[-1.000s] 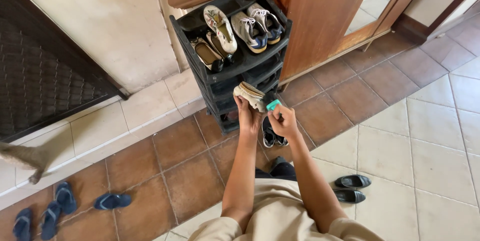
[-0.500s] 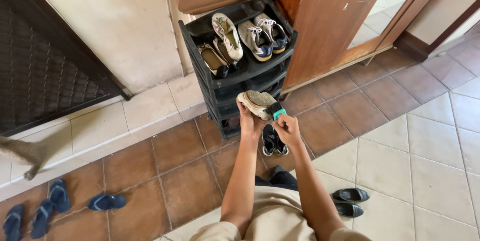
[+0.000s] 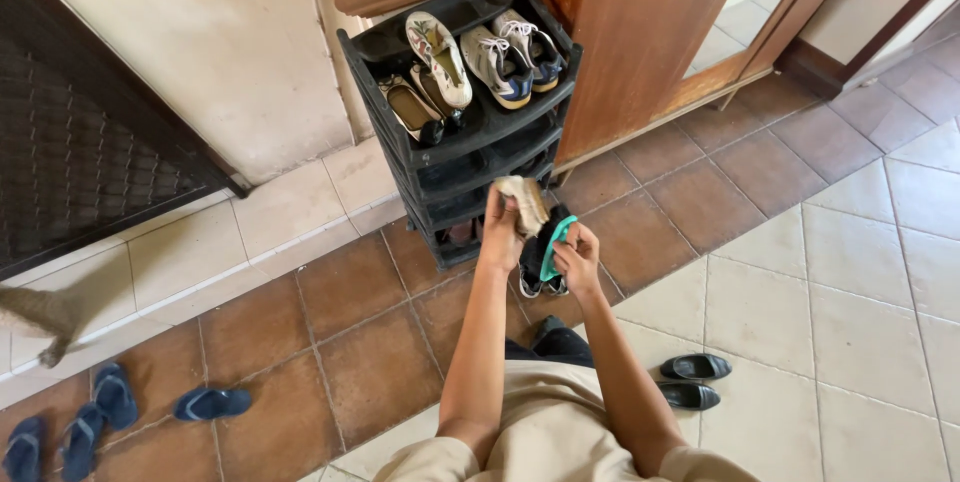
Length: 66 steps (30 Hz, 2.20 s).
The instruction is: The person holds a floral-patterned slip-on shoe and scrubs its exterior with a green-handled brush. The person rotates the shoe to clean different sides while standing in front of a shoe rack.
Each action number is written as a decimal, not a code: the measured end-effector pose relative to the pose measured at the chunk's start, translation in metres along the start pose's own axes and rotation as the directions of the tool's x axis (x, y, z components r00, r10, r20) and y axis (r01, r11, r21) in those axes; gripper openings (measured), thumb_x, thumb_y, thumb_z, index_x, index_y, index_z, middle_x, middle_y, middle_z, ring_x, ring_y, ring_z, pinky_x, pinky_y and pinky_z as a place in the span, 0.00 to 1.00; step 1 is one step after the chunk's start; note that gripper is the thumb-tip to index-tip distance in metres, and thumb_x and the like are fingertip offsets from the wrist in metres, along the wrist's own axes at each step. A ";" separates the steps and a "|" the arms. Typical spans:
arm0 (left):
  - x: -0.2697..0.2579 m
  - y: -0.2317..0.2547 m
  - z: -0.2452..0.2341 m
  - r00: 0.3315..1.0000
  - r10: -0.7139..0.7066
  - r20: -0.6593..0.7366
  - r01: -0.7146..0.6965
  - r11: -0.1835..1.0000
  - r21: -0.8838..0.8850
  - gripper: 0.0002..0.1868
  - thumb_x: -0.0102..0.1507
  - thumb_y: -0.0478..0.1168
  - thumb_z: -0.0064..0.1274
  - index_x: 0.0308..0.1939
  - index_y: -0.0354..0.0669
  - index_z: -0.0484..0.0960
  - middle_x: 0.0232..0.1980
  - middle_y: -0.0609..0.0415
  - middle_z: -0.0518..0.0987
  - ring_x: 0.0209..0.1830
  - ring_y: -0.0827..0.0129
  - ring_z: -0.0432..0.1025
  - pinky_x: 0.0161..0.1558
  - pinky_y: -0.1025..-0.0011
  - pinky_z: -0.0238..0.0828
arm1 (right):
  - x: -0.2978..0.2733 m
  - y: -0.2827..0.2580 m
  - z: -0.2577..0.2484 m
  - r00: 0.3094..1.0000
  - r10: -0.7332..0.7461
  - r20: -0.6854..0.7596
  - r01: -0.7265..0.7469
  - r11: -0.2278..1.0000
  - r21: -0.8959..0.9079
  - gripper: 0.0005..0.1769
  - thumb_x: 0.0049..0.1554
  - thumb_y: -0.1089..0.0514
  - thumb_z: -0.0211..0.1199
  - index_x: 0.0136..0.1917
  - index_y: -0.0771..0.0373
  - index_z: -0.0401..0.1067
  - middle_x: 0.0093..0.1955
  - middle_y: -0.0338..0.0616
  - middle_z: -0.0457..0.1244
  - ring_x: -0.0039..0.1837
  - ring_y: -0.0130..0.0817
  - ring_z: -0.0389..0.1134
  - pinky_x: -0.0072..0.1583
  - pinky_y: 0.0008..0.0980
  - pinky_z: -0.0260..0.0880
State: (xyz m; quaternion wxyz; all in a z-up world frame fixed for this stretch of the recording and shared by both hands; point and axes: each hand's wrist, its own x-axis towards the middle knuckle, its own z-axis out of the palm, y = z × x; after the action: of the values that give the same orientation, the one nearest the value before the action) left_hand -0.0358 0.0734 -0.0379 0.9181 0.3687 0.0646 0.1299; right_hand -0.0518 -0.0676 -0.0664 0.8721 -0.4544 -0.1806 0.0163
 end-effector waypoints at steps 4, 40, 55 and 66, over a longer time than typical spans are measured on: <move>0.026 -0.043 -0.026 0.996 0.072 0.046 -0.085 0.900 0.428 0.19 0.72 0.47 0.50 0.68 0.60 0.73 0.46 0.56 0.75 0.43 0.71 0.70 0.40 0.71 0.77 | 0.013 -0.053 0.011 0.998 -0.059 -0.009 0.060 0.997 0.039 0.21 0.57 0.74 0.54 0.35 0.52 0.52 0.24 0.26 0.43 0.20 0.15 0.44 0.22 0.20 0.43; 0.013 -0.014 0.010 0.667 -0.036 0.745 -0.726 -0.258 0.638 0.19 0.66 0.42 0.48 0.61 0.63 0.79 0.52 0.65 0.85 0.56 0.76 0.77 0.74 0.53 0.50 | 0.036 -0.079 -0.022 0.869 0.297 -0.396 -0.229 0.950 0.211 0.19 0.59 0.63 0.53 0.37 0.41 0.49 0.27 0.18 0.38 0.22 0.11 0.38 0.22 0.10 0.34; 0.039 -0.067 0.012 0.517 0.029 0.856 -0.801 -0.339 0.494 0.18 0.64 0.48 0.52 0.59 0.63 0.80 0.38 0.64 0.81 0.42 0.71 0.78 0.53 0.69 0.70 | 0.036 -0.071 -0.059 0.774 0.218 -0.595 -0.144 0.975 0.170 0.19 0.59 0.61 0.58 0.36 0.42 0.52 0.29 0.21 0.42 0.25 0.15 0.43 0.24 0.12 0.35; 0.048 -0.068 0.025 0.395 -0.123 0.910 -0.896 -0.271 0.352 0.20 0.64 0.46 0.52 0.61 0.58 0.79 0.39 0.60 0.82 0.44 0.67 0.77 0.51 0.64 0.63 | 0.031 -0.081 -0.072 0.824 0.245 -0.511 -0.120 0.957 0.265 0.22 0.59 0.63 0.56 0.34 0.42 0.49 0.28 0.17 0.38 0.23 0.09 0.39 0.22 0.10 0.35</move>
State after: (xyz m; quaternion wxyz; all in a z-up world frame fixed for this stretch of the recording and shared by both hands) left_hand 0.0282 0.0237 -0.0684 0.1554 0.8801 -0.3705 0.2530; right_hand -0.0102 -0.1658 -0.0303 0.9269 -0.3558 0.1190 -0.0081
